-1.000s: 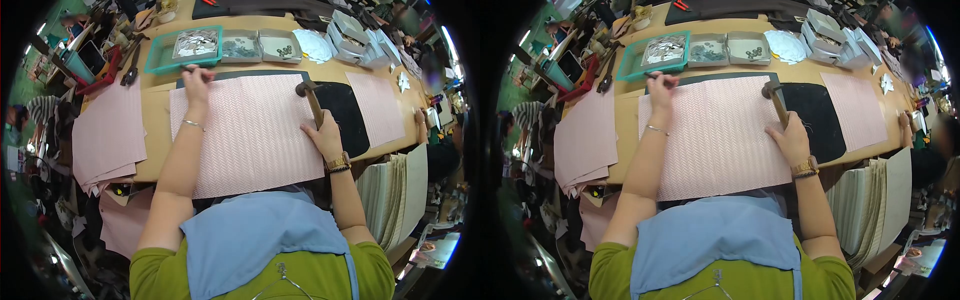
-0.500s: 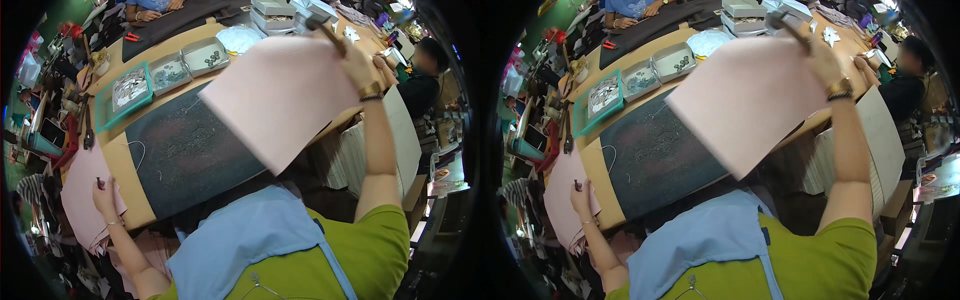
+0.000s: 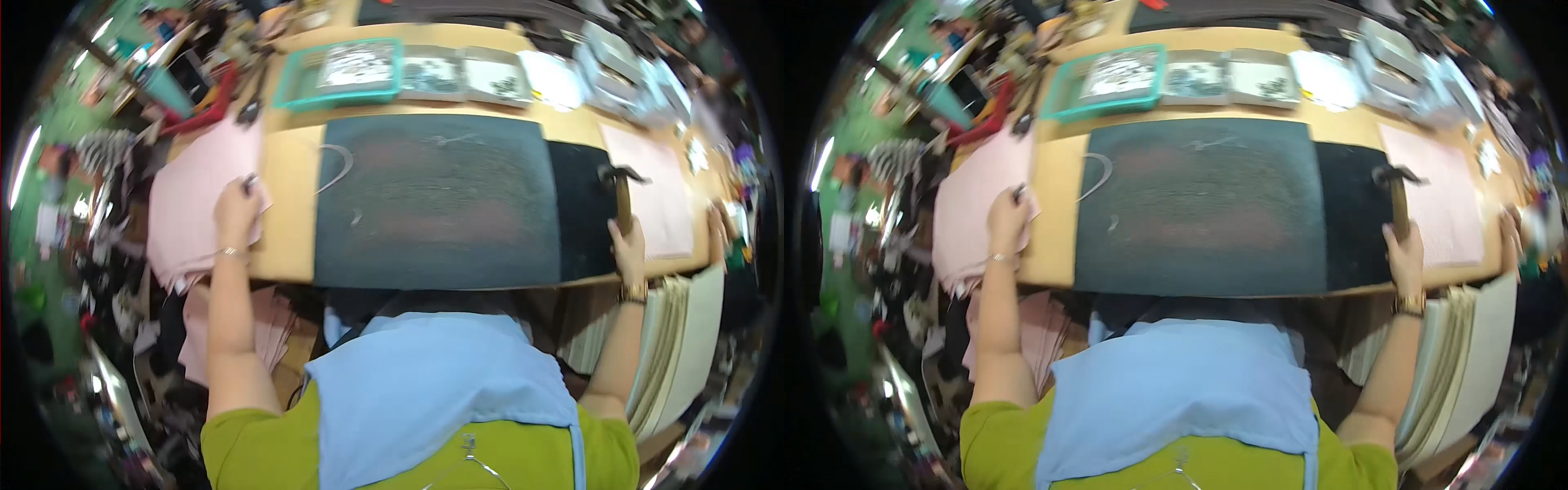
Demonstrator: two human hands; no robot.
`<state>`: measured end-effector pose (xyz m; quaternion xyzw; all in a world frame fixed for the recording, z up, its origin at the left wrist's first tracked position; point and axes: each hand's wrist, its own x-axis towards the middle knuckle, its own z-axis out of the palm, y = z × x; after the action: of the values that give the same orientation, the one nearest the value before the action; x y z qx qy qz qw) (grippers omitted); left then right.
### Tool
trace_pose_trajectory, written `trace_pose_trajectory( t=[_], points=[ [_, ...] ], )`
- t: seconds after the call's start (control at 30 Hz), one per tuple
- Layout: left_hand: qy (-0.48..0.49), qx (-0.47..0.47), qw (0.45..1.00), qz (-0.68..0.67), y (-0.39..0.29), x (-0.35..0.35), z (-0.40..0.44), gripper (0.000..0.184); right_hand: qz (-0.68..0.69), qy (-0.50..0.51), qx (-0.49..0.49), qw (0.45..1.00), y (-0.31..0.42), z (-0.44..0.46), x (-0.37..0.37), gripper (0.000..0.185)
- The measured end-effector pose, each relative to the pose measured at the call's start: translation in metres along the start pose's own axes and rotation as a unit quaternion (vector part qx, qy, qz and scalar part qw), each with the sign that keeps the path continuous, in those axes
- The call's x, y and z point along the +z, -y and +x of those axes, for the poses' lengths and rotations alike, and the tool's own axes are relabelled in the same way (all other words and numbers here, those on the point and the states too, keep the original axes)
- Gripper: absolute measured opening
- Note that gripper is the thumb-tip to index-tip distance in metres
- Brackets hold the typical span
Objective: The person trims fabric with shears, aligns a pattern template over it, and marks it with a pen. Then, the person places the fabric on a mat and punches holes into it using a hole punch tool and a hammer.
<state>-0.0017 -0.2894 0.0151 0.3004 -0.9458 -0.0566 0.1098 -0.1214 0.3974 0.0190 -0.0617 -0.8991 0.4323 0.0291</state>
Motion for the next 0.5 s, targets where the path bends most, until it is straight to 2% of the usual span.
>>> trace_pose_trajectory(
  t=[0.07, 0.27, 0.33, 0.47, 0.5],
  points=[
    [0.048, -0.029, 0.998, -0.023, -0.015, -0.009, -0.002, 0.039, 0.016, 0.037, 0.002, 0.999, -0.002, -0.009, 0.018, 0.029],
    [0.024, -0.032, 0.999, -0.003, -0.017, -0.01, 0.0, 0.04, -0.036, 0.071, 0.025, 0.997, -0.009, -0.003, 0.023, 0.032],
    [0.031, -0.04, 0.998, -0.027, -0.009, -0.004, 0.008, 0.039, -0.009, 0.068, 0.018, 0.997, -0.008, -0.005, 0.025, 0.034],
    [0.033, 0.005, 0.999, 0.036, -0.005, -0.004, 0.011, 0.036, -0.006, 0.06, 0.024, 0.998, -0.001, -0.009, 0.024, 0.039],
    [0.058, 0.024, 0.998, -0.01, 0.001, -0.003, 0.01, 0.032, 0.005, 0.059, 0.02, 0.998, -0.004, -0.009, 0.025, 0.039]
  ],
)
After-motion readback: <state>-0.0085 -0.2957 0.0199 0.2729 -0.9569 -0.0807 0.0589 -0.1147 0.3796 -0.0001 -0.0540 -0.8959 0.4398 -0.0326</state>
